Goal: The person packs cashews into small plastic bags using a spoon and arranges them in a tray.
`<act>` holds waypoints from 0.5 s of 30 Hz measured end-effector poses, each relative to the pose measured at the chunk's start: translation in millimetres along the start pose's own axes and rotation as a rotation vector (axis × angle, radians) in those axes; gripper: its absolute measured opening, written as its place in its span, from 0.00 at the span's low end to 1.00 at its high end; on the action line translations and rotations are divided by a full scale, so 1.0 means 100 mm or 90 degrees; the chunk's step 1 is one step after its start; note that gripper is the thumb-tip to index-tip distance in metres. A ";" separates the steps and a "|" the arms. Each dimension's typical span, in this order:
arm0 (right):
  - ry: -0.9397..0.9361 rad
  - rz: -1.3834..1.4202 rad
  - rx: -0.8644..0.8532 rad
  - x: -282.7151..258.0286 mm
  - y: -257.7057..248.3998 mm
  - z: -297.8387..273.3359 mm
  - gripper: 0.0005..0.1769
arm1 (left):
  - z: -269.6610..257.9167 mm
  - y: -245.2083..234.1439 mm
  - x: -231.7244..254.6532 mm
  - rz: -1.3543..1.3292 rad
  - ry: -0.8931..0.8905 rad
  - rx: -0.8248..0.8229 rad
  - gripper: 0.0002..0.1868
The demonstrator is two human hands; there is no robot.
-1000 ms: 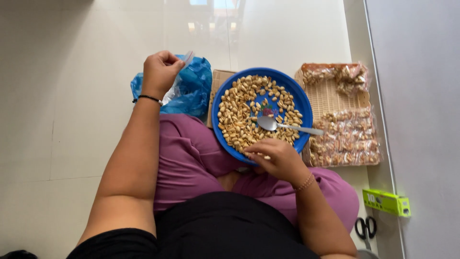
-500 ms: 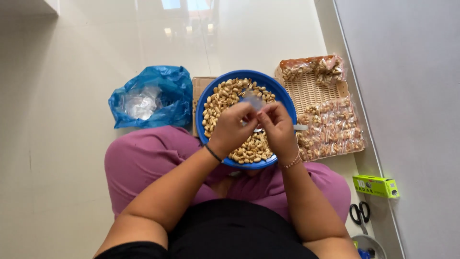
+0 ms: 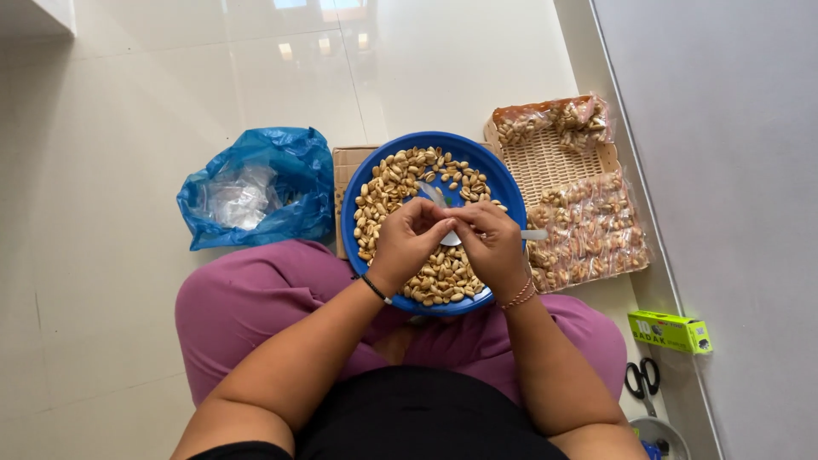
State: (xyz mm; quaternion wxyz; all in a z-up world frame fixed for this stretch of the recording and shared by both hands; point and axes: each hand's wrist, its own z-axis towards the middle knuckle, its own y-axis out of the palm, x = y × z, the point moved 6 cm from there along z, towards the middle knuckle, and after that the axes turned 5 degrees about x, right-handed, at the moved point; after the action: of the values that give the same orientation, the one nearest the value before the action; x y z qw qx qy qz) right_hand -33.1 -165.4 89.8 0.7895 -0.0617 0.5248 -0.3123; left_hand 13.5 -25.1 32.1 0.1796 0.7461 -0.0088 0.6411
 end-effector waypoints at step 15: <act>0.009 -0.075 -0.033 0.08 0.03 -0.08 0.05 | 0.05 -0.05 0.07 0.200 0.122 -0.034 0.03</act>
State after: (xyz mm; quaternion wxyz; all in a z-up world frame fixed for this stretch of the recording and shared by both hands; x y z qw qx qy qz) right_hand -36.7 -165.6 78.2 0.7642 -0.1107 0.5338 -0.3447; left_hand 21.1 -20.0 36.9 0.0969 0.6661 -0.1255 0.7288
